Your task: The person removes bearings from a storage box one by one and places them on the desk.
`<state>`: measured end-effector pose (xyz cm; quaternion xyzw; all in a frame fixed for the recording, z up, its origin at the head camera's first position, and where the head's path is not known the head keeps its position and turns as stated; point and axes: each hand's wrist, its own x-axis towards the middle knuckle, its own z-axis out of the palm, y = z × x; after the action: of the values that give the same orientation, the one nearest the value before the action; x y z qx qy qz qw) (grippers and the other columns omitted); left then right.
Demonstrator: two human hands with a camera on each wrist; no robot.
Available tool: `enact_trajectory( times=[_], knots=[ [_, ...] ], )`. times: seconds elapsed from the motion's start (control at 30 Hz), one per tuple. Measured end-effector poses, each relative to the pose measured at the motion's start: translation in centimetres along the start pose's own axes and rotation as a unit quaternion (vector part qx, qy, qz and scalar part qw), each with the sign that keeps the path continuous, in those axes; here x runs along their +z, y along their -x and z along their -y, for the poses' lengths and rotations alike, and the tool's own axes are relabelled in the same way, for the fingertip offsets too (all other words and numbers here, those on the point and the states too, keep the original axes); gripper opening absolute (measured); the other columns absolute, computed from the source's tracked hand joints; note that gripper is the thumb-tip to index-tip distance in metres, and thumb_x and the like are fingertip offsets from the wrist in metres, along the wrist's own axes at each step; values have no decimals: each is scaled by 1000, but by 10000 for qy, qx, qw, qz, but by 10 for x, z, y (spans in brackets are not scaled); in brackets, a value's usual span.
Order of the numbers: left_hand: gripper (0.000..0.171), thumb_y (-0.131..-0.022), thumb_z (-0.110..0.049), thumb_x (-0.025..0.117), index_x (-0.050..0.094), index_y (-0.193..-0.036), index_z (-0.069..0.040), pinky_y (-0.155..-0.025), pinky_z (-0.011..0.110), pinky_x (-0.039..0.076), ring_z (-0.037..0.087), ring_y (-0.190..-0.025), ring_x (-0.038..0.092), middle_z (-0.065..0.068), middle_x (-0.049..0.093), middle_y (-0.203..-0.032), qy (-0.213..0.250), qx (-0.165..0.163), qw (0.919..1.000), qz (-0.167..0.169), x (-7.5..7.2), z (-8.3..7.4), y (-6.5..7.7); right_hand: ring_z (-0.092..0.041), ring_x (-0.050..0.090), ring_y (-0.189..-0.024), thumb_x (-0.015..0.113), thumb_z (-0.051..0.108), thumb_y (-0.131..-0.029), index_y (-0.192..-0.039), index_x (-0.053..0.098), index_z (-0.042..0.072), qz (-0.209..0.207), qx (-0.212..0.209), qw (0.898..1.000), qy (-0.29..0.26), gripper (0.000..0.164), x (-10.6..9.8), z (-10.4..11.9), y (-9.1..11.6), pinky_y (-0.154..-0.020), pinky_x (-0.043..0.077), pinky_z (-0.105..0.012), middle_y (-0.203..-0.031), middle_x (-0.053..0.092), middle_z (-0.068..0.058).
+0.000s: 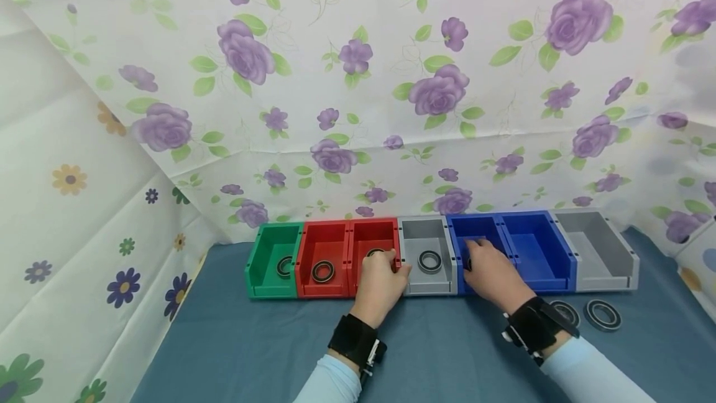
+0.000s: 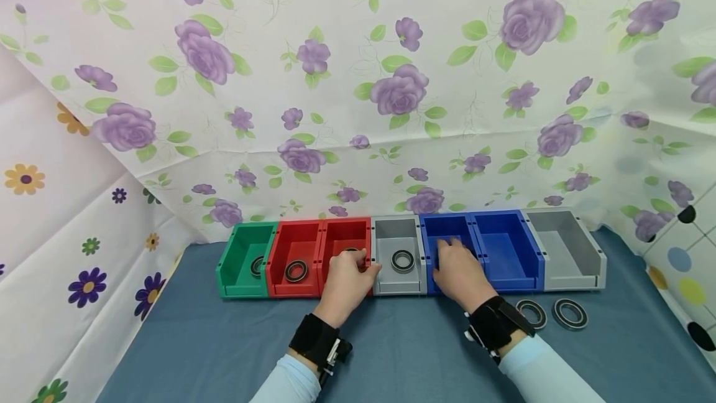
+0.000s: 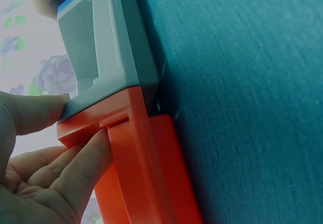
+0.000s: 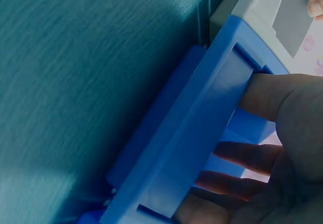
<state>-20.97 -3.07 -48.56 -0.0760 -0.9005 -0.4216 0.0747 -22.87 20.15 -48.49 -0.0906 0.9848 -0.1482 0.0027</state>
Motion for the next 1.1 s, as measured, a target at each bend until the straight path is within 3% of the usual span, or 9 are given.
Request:
enact_trajectory(
  times=[0.37, 0.5, 0.63, 0.93, 1.1],
  knots=[
    [41, -84, -26, 69, 63, -116, -2, -46, 23, 43, 7, -63, 51, -5, 53, -72, 4, 35, 10000, -39, 0, -2, 0, -38, 52, -105, 67, 18, -81, -124, 49, -9, 52, 144, 9999, -5, 54, 4, 0, -1, -84, 43, -51, -115, 54, -26],
    [41, -83, -24, 70, 63, -117, -2, -48, 22, 44, 7, -66, 51, -2, 58, -79, 31, 15, 10000, -59, 0, -2, 0, -27, 54, -82, 65, 18, -82, -108, 58, -3, 159, 223, 9995, -131, 34, 4, -1, -1, -69, 48, -42, -92, 58, -15],
    [41, -83, -24, 70, 63, -117, -3, -49, 21, 44, 7, -68, 52, 0, 60, -84, 35, -16, 10000, -69, 0, -2, 0, -21, 47, -67, 63, 15, -84, -91, 58, 6, 306, 326, 9985, -316, 13, 4, -1, -2, -55, 42, -33, -76, 51, -5],
    [40, -83, -25, 70, 63, -116, -2, -47, 22, 43, 7, -65, 51, -5, 55, -74, 53, 32, 10000, -48, -1, -1, 1, -20, 48, -62, 62, 7, -79, -85, 58, 4, 399, 413, 9977, -353, 8, 5, 0, -8, -52, 41, -31, -73, 51, -5],
    [42, -84, -26, 69, 63, -117, -2, -46, 23, 43, 7, -65, 52, -4, 58, -78, 46, 28, 10000, -44, -1, -1, 0, -19, 48, -63, 63, 4, -78, -90, 59, 1, 421, 453, 9977, -262, 13, 3, 1, -12, -55, 43, -33, -76, 54, -7]
  ],
)
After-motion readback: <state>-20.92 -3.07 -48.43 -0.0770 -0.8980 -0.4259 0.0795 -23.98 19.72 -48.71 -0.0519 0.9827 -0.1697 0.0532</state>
